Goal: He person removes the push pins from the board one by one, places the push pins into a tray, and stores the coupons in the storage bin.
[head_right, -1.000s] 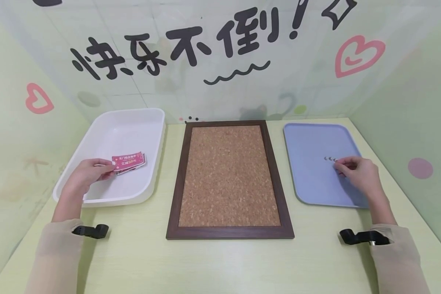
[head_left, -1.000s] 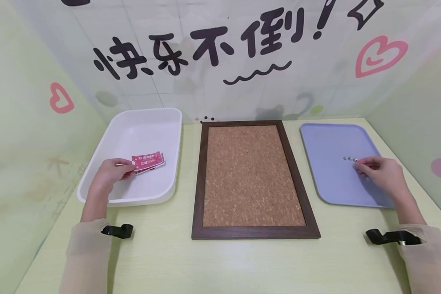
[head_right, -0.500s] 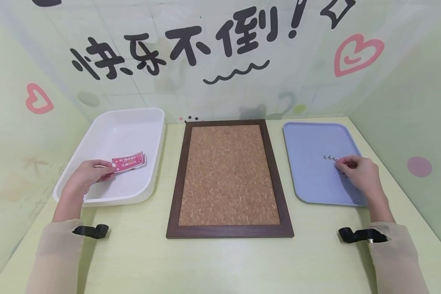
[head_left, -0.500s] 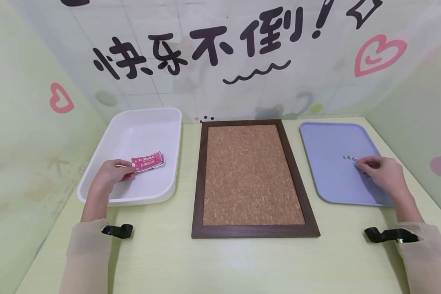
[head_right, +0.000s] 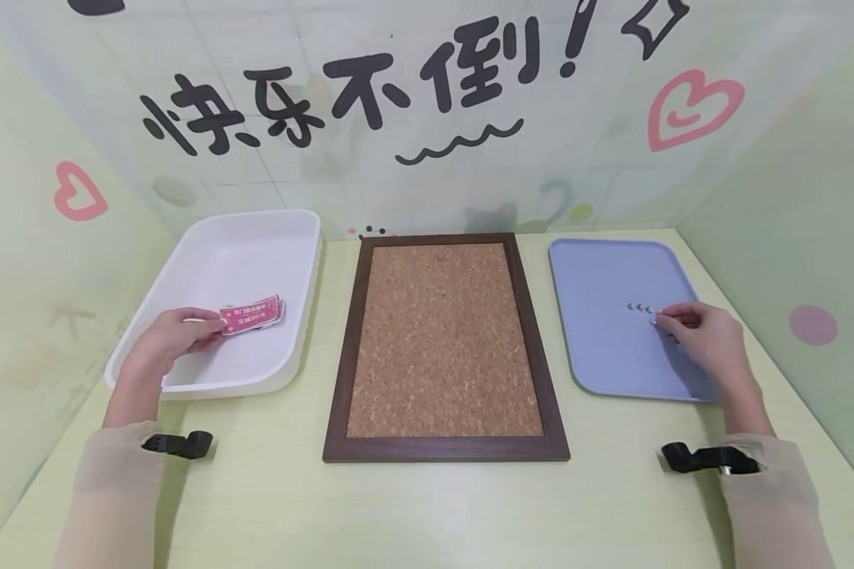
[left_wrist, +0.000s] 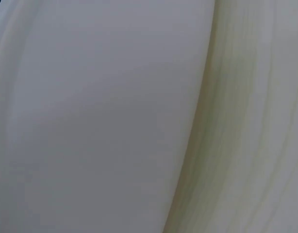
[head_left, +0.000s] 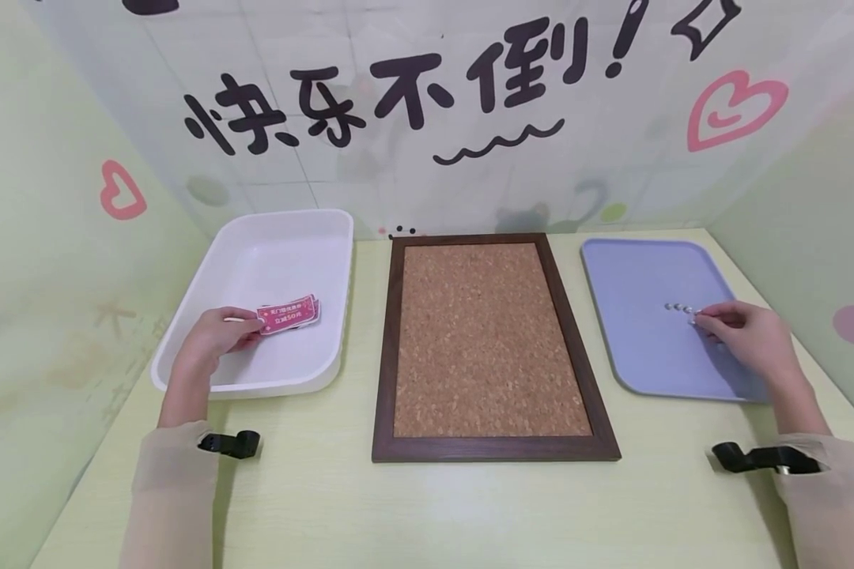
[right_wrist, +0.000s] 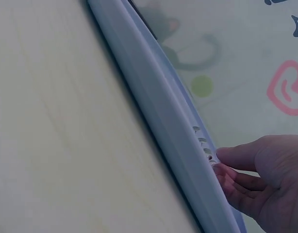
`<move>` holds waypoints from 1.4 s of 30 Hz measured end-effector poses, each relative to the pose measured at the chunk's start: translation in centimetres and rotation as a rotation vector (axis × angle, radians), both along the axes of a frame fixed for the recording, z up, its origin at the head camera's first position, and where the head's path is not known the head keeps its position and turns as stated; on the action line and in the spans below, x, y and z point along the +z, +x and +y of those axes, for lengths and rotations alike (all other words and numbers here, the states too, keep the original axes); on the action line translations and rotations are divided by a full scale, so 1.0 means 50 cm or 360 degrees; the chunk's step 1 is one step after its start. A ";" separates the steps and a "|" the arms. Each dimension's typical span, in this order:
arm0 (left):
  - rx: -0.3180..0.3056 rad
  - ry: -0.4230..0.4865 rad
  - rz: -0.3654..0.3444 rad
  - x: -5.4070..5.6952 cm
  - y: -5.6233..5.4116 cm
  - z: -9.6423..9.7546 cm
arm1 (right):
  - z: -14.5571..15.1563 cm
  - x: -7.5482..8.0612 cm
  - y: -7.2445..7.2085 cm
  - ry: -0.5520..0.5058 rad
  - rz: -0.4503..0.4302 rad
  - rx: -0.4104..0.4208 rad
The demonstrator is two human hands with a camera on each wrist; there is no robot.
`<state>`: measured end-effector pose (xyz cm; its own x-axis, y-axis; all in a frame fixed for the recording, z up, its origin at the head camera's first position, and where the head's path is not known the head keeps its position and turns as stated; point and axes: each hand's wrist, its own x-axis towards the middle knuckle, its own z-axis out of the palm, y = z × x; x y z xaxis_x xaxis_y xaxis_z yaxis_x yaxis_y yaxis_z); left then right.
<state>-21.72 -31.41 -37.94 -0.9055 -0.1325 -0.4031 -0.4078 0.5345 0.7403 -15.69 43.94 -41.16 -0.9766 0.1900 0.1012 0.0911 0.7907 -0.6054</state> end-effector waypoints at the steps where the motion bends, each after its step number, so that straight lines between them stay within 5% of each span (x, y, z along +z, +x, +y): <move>1: -0.0003 0.0006 0.0003 0.000 0.000 -0.001 | 0.001 0.002 0.001 -0.0017 0.0002 0.0007; 19: 0.0033 0.0062 0.0250 0.024 0.021 0.012 | -0.035 0.040 -0.008 -0.0109 0.0105 0.0031; 30: -0.0067 0.0072 0.0442 0.061 0.026 0.060 | -0.073 0.060 -0.025 -0.0206 0.0176 0.0105; 42: -0.0234 0.0028 0.0647 0.087 0.033 0.114 | -0.108 0.076 -0.041 -0.0110 0.0219 0.0157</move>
